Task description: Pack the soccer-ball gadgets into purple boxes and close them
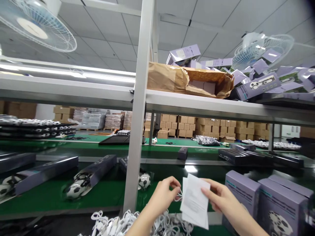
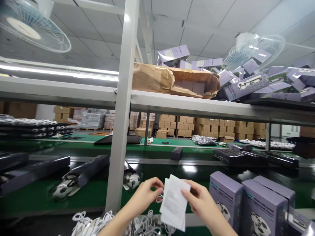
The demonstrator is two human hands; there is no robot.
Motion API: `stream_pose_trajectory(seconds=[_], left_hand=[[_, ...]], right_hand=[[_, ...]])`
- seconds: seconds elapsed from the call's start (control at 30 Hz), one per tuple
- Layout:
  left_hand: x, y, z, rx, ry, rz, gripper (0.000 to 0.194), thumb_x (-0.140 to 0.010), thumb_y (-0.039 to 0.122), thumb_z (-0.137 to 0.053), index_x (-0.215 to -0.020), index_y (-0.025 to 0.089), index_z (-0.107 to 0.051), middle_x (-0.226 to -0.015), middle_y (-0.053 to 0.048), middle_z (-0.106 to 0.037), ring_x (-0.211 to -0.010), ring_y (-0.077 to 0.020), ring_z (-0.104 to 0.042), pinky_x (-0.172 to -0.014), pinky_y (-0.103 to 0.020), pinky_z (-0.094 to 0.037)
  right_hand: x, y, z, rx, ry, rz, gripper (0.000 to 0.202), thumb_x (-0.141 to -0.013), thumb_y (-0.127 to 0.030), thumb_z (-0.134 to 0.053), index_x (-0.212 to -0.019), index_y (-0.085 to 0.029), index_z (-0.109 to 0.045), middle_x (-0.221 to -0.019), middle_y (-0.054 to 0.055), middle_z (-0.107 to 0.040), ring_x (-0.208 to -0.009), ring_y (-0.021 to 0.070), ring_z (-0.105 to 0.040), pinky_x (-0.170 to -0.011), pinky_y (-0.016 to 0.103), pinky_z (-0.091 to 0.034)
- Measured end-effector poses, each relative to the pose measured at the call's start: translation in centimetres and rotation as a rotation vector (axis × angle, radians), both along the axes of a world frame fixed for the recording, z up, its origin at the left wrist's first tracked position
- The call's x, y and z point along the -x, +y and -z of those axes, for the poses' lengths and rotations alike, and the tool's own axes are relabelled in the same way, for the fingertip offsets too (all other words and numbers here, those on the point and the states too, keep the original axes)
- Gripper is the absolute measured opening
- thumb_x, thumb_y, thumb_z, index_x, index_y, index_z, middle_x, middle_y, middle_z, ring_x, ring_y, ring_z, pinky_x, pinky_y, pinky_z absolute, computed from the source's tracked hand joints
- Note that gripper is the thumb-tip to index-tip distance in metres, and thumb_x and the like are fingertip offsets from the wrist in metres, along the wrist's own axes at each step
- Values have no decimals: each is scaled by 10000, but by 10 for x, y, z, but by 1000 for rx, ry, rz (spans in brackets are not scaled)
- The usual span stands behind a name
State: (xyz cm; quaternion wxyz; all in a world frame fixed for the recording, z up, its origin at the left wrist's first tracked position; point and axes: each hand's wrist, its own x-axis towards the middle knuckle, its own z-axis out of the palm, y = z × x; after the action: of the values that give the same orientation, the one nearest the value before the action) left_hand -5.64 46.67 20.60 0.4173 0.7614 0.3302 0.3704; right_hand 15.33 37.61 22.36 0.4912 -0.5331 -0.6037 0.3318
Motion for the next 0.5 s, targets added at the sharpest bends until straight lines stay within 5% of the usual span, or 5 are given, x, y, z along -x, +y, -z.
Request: stream_pose_trajectory(seconds=[0.17,0.33,0.5], left_hand=[[1,0,-2,52,-81,-87,150,-792,198,-449,-882,205,-570,-789,21,-559,-617,-128,-634,-555,-225,-469],[3,0,-3,130,-22,-61,166,-837,243,-430,-857,195,-588,-862,-6,-560,-710,-185,-700,-562,-231,-467],[0,4,1,134,-33,-61,185,-797,235,-467,-870,173,-626,-885,-29,-603,-734,-191,-691,-613,-256,-494]], right_hand=[[4,19,17,143,-127,-197,434,-778,-561,-571,-940,-176,-690,-525,-28,-529,-405,79,-398,-409,208,-292],[-19,3,14,29,-537,-155,115,-739,-235,-624,-681,-207,-720,-846,25,-661,-765,139,-574,-660,226,-388],[-27,9,8,110,-103,-105,357,-802,-549,-561,-800,-195,-600,-537,-57,-481,-434,74,-406,-428,206,-291]])
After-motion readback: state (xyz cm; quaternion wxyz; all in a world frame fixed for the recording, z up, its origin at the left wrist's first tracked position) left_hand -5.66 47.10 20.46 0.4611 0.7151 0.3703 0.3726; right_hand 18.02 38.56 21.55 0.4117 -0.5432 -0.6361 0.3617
